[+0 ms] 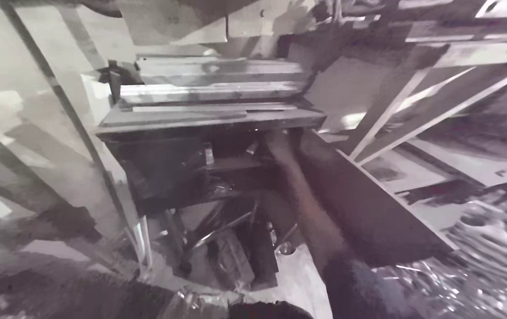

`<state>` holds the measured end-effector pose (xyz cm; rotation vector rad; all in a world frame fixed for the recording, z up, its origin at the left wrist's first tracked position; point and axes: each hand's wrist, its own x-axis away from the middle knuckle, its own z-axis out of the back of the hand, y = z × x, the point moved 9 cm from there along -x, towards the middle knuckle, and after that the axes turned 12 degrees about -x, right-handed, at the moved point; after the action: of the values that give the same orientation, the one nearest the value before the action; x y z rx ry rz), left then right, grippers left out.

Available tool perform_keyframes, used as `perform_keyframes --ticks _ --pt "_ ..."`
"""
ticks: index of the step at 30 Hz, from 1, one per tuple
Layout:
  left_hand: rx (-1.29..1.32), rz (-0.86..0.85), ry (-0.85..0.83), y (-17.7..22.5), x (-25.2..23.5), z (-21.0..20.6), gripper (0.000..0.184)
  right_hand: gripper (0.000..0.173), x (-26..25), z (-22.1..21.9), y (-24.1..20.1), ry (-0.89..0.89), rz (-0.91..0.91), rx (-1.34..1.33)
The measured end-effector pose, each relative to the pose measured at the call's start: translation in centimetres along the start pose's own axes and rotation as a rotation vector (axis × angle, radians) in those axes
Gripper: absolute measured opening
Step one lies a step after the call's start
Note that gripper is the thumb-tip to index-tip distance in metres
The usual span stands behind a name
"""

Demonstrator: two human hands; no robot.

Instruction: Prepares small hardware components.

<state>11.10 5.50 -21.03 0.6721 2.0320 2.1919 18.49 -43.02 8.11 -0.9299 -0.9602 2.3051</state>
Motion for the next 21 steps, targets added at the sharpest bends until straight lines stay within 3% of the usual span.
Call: perform_keyframes --ticks 3,7,11,13,17,21 --pt "0.076 0.232 0.048 1.1 0.6 -0.6 0.034 0.034 1.8 -0.7 1.9 0.067 -0.014 -0.325" --pt "0.187 -0.014 -0.060 1.7 0.2 -0.6 0.021 0.029 6.2 -1.5 1.5 -0.076 -0.095 -0.757" --pt "0.272 0.067 -0.027 2.1 0.9 -0.8 0.027 0.024 12.5 -5.1 0.9 -0.219 -0.368 -1.367" --pt "0.291 0.134 0.043 2.0 1.2 -0.9 0.025 0.025 15.7 -7.2 0.3 -0.313 -0.495 -1.548" --pt "0.325 0.092 0.039 3.2 1.0 -1.0 0.023 0.029 22.2 -9.6 -1.8 -0.564 -0.683 -1.554" --pt "0.287 -0.029 -0.006 6.7 1.5 -0.2 0.026 0.038 27.2 -10.8 -3.7 -0.761 -0.548 -1.366"
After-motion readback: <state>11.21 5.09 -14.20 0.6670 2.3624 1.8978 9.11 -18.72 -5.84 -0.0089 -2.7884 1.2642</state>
